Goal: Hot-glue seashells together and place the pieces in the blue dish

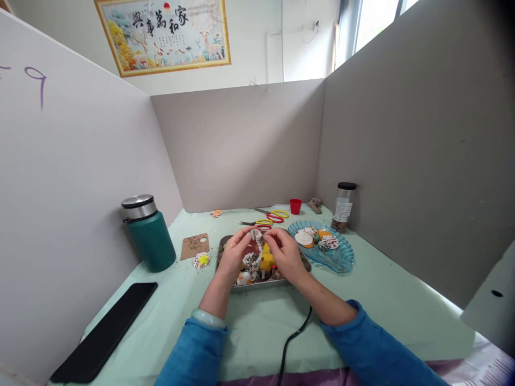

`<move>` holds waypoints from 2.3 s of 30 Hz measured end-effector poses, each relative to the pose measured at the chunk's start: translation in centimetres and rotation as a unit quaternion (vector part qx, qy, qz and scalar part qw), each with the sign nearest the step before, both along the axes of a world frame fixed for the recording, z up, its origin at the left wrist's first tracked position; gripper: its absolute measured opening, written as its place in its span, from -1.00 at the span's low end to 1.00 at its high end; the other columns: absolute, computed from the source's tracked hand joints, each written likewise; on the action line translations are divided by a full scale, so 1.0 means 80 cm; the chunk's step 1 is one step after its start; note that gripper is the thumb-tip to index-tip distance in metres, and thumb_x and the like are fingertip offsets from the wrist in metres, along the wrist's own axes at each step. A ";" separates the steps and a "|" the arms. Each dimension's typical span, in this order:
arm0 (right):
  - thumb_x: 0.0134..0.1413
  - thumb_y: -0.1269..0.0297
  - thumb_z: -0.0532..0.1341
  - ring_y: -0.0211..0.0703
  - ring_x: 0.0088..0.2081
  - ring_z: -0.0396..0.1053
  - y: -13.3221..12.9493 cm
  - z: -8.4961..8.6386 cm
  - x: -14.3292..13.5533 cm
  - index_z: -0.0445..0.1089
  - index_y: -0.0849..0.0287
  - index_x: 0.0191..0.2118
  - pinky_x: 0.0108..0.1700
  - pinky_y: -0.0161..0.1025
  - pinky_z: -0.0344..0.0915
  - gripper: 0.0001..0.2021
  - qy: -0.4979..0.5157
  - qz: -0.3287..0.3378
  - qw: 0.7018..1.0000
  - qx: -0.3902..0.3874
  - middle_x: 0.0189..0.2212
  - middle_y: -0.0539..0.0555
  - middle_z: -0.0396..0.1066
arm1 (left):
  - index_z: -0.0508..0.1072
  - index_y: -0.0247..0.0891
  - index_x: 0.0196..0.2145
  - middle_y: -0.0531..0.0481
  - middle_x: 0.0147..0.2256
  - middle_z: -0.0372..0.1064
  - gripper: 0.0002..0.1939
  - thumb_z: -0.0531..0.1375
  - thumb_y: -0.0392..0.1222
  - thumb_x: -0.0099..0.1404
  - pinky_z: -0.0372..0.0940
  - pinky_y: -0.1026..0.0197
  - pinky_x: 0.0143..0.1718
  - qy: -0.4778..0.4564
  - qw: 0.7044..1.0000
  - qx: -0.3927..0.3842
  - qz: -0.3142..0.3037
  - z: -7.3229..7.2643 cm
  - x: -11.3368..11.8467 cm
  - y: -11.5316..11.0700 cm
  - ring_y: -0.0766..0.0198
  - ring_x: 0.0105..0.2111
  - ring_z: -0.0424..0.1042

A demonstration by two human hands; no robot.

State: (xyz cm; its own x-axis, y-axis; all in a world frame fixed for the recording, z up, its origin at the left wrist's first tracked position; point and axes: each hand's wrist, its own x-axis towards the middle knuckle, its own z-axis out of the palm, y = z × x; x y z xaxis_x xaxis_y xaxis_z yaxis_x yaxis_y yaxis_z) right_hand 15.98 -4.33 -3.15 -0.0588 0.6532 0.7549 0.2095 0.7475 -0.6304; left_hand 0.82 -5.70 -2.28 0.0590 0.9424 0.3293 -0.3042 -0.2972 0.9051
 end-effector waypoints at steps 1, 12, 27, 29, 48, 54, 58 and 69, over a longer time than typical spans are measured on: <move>0.18 0.29 0.13 -0.21 -0.39 0.31 0.000 -0.001 0.000 0.36 0.16 -0.29 -0.30 -0.28 0.24 -0.90 0.007 0.000 1.000 0.000 -0.39 0.02 0.39 | 0.47 -0.31 -0.09 -0.06 -0.28 0.41 -0.60 0.26 -0.03 0.17 0.32 0.23 -0.32 -0.003 1.000 -0.001 -0.003 0.000 0.000 0.000 0.35 -0.44 0.37; 0.08 0.34 0.22 -0.25 -0.46 0.28 -0.002 0.000 -0.002 0.38 0.16 -0.28 -0.43 -0.29 0.22 -0.93 -0.029 0.047 0.998 0.012 -0.32 0.05 0.37 | 0.42 -0.32 -0.40 0.06 -0.55 0.32 -0.66 0.26 0.06 0.14 0.25 0.29 -0.46 0.021 1.000 -0.015 0.010 -0.001 0.003 0.001 0.39 -0.57 0.30; 0.09 0.36 0.21 -0.22 -0.40 0.32 0.003 -0.004 -0.002 0.37 0.12 -0.08 -0.36 -0.23 0.29 -0.75 -0.033 0.034 0.999 0.009 -0.15 0.11 0.35 | 0.53 -0.31 -0.20 -0.10 -0.26 0.48 -0.66 0.33 -0.09 0.07 0.35 0.22 -0.37 -0.010 0.999 -0.034 0.011 0.006 0.003 -0.005 0.28 -0.39 0.42; 0.09 0.35 0.21 -0.22 -0.40 0.32 0.003 -0.004 -0.001 0.37 0.11 -0.08 -0.34 -0.23 0.30 -0.76 -0.037 0.033 0.999 0.012 -0.14 0.12 0.34 | 0.53 -0.31 -0.20 -0.10 -0.25 0.48 -0.66 0.32 -0.10 0.08 0.35 0.23 -0.37 -0.010 0.999 -0.032 0.007 0.005 0.002 -0.004 0.29 -0.39 0.42; 0.13 0.37 0.20 -0.10 -0.20 0.35 -0.006 0.002 -0.002 0.39 0.12 -0.09 -0.21 -0.20 0.33 -0.79 -0.081 0.005 0.995 0.059 -0.19 0.14 0.34 | 0.49 -0.36 -0.26 -0.05 -0.40 0.45 -0.72 0.27 -0.16 0.07 0.35 0.22 -0.41 -0.016 0.999 -0.047 -0.015 -0.003 -0.001 0.003 0.32 -0.50 0.40; 0.11 0.36 0.22 -0.09 -0.18 0.35 -0.005 -0.001 -0.002 0.38 0.11 -0.11 -0.18 -0.18 0.34 -0.80 -0.074 -0.002 0.995 0.065 -0.19 0.14 0.34 | 0.51 -0.39 -0.26 -0.09 -0.39 0.48 -0.70 0.29 -0.15 0.07 0.35 0.20 -0.41 -0.025 0.997 -0.063 -0.030 0.000 0.001 0.000 0.30 -0.51 0.41; 0.11 0.33 0.22 -0.11 -0.26 0.35 -0.005 0.000 -0.001 0.39 0.12 -0.12 -0.25 -0.20 0.34 -0.81 -0.064 -0.016 0.996 0.062 -0.24 0.12 0.34 | 0.54 -0.40 -0.24 -0.07 -0.46 0.46 -0.67 0.30 -0.09 0.10 0.33 0.22 -0.41 -0.014 0.997 -0.059 -0.054 0.002 0.002 -0.002 0.31 -0.53 0.40; 0.18 0.27 0.15 -0.16 -0.31 0.35 0.000 -0.002 0.001 0.40 0.12 -0.08 -0.23 -0.21 0.33 -0.78 -0.053 0.005 0.998 0.018 -0.18 0.13 0.37 | 0.54 -0.40 -0.24 -0.04 -0.57 0.41 -0.60 0.31 -0.01 0.07 0.30 0.24 -0.45 0.017 0.998 -0.054 -0.013 0.000 0.002 0.002 0.31 -0.57 0.37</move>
